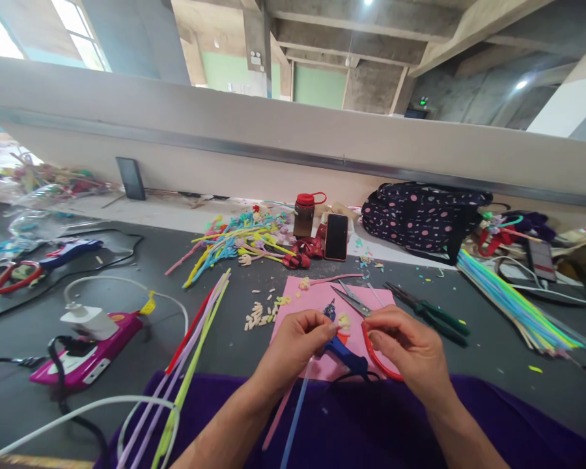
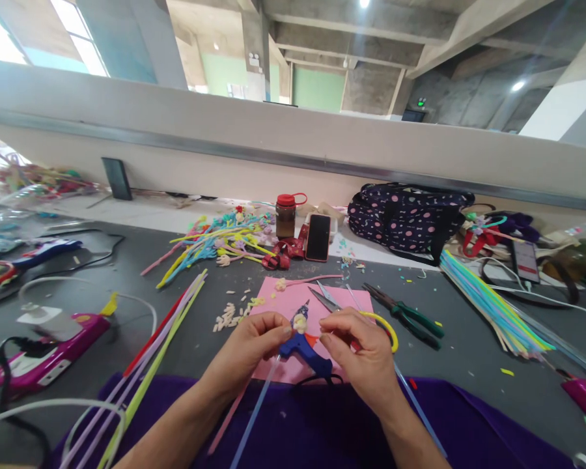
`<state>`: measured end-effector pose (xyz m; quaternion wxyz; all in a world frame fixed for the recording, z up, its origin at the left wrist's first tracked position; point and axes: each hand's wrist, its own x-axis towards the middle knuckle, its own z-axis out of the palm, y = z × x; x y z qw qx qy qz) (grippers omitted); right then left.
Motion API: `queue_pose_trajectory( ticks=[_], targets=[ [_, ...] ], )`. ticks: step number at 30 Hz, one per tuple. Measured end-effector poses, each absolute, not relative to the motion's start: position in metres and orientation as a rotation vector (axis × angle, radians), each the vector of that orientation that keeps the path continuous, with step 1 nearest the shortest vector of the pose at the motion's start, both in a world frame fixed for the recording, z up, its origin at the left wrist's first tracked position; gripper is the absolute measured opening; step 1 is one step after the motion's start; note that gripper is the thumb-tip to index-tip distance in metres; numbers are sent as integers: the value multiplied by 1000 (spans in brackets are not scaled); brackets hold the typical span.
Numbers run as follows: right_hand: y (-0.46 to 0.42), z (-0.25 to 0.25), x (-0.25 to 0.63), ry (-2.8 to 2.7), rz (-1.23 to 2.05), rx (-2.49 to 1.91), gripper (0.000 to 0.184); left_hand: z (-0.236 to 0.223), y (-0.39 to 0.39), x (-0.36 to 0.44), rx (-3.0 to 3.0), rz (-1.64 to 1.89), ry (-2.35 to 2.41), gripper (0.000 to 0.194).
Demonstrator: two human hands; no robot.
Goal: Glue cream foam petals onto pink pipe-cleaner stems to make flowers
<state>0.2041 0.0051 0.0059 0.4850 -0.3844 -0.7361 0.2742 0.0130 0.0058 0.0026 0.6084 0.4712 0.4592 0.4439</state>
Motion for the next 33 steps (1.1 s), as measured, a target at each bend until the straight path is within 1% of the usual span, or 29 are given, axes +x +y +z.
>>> queue_pose_trajectory(
  ticks=[4, 10, 18, 25, 33],
  targets=[
    [9, 24, 204, -1981, 560, -860, 7, 7, 3, 12, 1175, 970, 1148, 25],
    [24, 47, 200, -2326, 553, -780, 11, 6, 2, 10, 1302, 893, 1186, 23],
    [28, 28, 209, -2341, 640, -843, 11, -10, 7, 10, 1508, 796, 1264, 32],
    [27, 19, 205, -2413, 618, -823, 13, -7, 7, 13, 1646, 774, 1359, 22],
    [30, 11, 203, -2489, 465, -818, 14, -8, 6, 12, 1723, 773, 1389, 21]
  ],
)
